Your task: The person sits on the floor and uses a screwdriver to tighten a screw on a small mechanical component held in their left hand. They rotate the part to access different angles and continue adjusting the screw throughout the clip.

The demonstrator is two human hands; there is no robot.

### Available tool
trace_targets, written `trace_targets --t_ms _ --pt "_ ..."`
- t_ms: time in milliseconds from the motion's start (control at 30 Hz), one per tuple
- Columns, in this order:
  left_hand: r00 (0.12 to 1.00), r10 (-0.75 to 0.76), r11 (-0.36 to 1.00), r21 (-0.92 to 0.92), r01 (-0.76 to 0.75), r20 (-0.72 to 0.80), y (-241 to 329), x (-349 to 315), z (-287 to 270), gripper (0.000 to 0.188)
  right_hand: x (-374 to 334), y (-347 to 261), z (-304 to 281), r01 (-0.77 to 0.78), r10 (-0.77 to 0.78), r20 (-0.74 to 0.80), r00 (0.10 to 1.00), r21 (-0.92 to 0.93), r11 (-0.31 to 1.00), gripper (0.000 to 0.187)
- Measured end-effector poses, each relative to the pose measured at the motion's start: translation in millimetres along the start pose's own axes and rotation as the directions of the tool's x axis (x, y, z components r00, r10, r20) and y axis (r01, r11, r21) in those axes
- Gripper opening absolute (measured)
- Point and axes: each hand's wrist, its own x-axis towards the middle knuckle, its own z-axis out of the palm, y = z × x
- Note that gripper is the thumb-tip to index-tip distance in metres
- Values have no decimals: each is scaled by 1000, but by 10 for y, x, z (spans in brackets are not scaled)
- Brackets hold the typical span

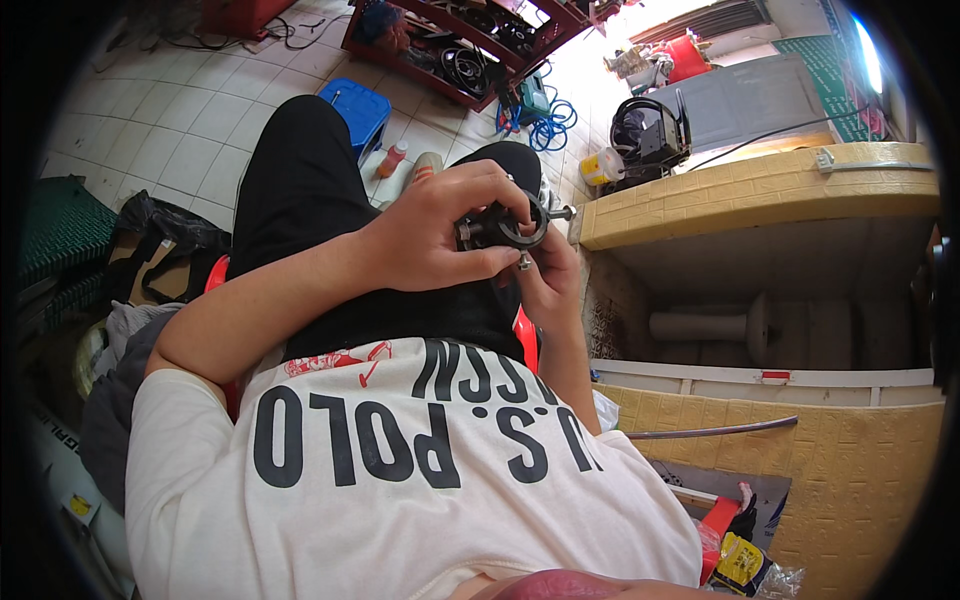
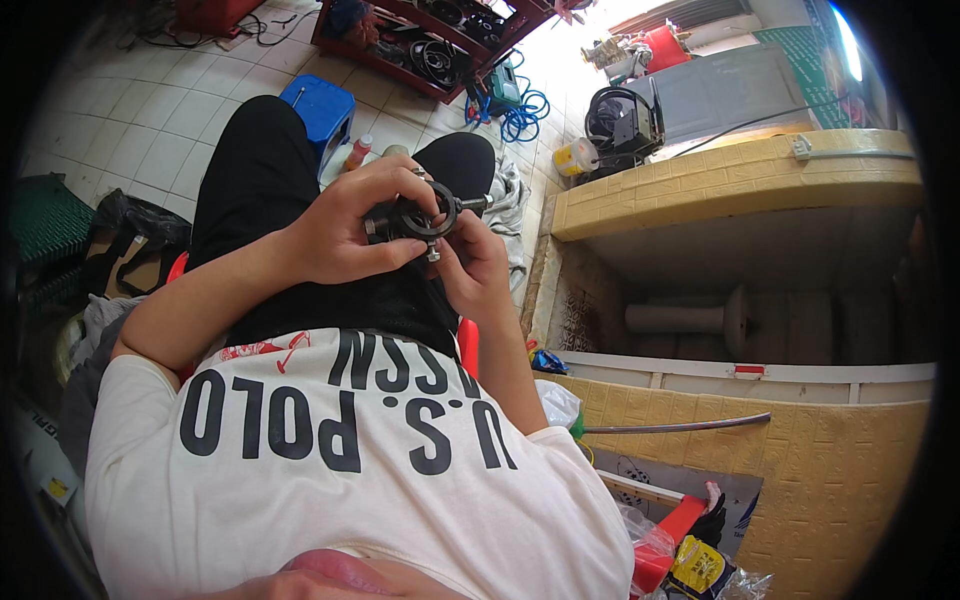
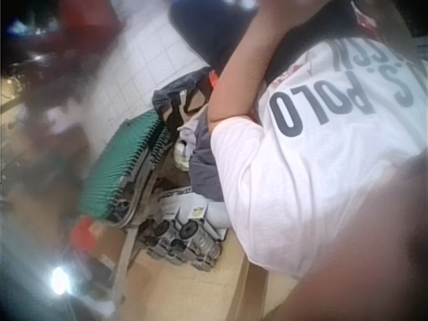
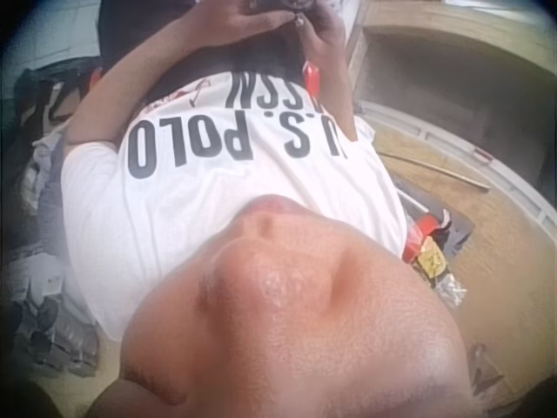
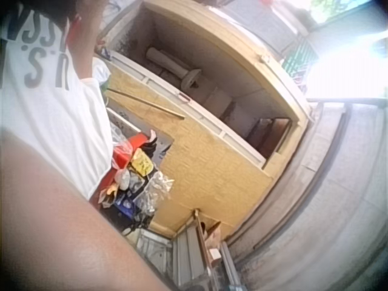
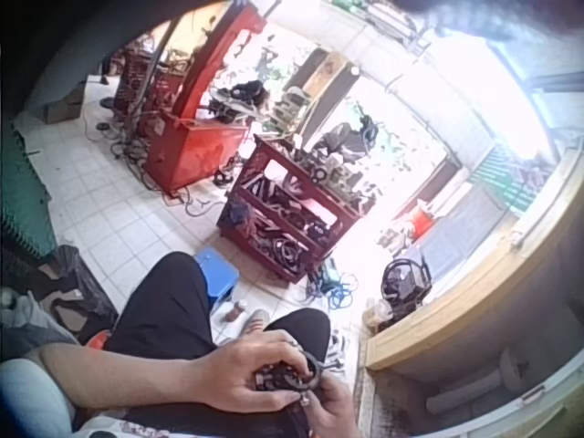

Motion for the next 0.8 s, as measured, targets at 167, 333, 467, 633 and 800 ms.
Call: trace_targets --t_ms 167,333,467,633,800 --pt "999 39 999 24 -39 -7 11 13 -4 29 7 -77 90 17 -10 -96 995 69 997 25" --pt "996 67 996 57 -70 54 79 15 -10 36 0 -108 -28 100 -98 -67 993 39 994 28" --pt "994 65 992 105 -74 86 113 8 4 40 -12 -200 -60 143 -145 -107 984 -22 989 31" --pt "993 85 992 91 -92 76 103 2 20 42 -48 -266 -104 192 -194 -116 974 -21 981 26" --pt "991 107 989 90 -114 79 105 5 39 41 -75 -269 -242 191 -197 -94 976 -68 979 16"
